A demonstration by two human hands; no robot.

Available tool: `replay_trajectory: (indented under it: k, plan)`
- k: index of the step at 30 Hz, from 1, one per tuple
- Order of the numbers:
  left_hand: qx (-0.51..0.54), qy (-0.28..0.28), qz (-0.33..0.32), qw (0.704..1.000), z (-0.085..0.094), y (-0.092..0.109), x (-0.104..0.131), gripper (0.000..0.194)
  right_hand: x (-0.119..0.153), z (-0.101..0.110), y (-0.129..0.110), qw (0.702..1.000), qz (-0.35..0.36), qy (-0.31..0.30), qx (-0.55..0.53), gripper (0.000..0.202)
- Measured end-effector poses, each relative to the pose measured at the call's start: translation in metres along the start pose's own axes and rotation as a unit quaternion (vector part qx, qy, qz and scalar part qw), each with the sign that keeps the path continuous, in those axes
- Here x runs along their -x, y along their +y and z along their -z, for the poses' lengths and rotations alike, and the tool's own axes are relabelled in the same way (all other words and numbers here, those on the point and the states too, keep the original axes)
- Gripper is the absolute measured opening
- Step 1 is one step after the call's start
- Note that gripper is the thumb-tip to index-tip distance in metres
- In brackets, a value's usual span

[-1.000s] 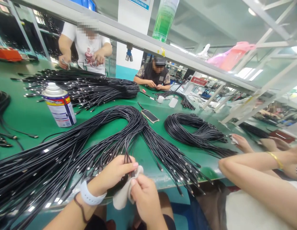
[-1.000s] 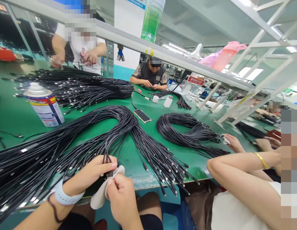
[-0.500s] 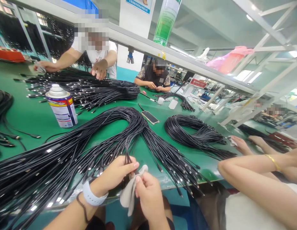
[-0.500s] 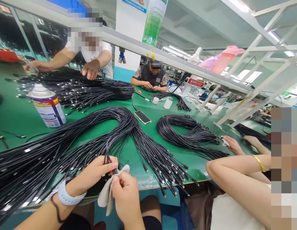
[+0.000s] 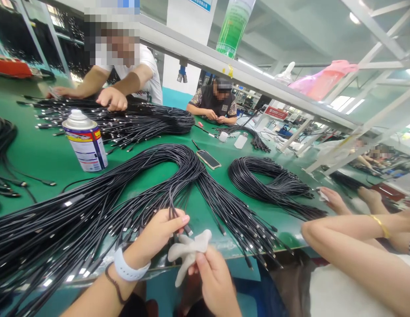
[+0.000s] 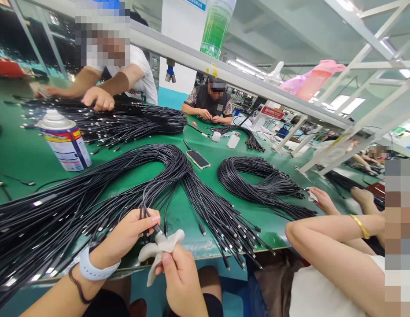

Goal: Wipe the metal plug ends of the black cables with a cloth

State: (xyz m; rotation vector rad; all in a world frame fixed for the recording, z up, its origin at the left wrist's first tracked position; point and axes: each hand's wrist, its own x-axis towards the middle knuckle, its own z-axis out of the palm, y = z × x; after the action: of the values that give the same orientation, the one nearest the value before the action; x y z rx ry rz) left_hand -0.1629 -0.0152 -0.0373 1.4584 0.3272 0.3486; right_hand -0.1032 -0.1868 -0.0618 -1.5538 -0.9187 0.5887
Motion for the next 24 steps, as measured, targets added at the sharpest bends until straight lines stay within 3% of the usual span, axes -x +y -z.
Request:
replay_trajectory:
  k: [4, 9, 11, 15, 18, 20, 24]
  plan:
    - [0.015, -0.023, 0.022, 0.999, -0.001, 0.001, 0.001, 0.037, -0.011, -0.003, -0.009, 0.998, 0.032, -0.009, 0.061, 0.034]
    - [0.069, -0.087, 0.045, 0.993, -0.005, 0.003, 0.003, 0.036, -0.023, -0.008, -0.011, 0.999, -0.019, 0.014, 0.044, 0.031]
    - [0.069, -0.102, 0.045, 0.991, -0.006, 0.002, 0.003, 0.034, -0.027, -0.011, -0.01, 0.998, -0.053, 0.033, -0.007, 0.031]
    - [-0.008, -0.047, 0.007, 0.999, -0.005, -0.003, 0.002, 0.035, -0.033, -0.019, -0.007, 0.965, -0.146, 0.094, -0.194, 0.031]
    - [-0.022, -0.039, -0.001, 0.999, -0.002, -0.004, 0.002, 0.036, -0.034, -0.024, -0.005, 0.944, -0.158, 0.131, -0.26, 0.034]
    - [-0.012, -0.043, 0.003, 0.999, -0.002, -0.004, 0.003, 0.037, -0.034, -0.025, -0.006, 0.959, -0.146, 0.088, -0.227, 0.035]
    - [0.014, -0.047, 0.016, 0.999, -0.003, -0.005, 0.003, 0.035, -0.033, -0.01, -0.007, 0.997, -0.067, -0.032, -0.024, 0.036]
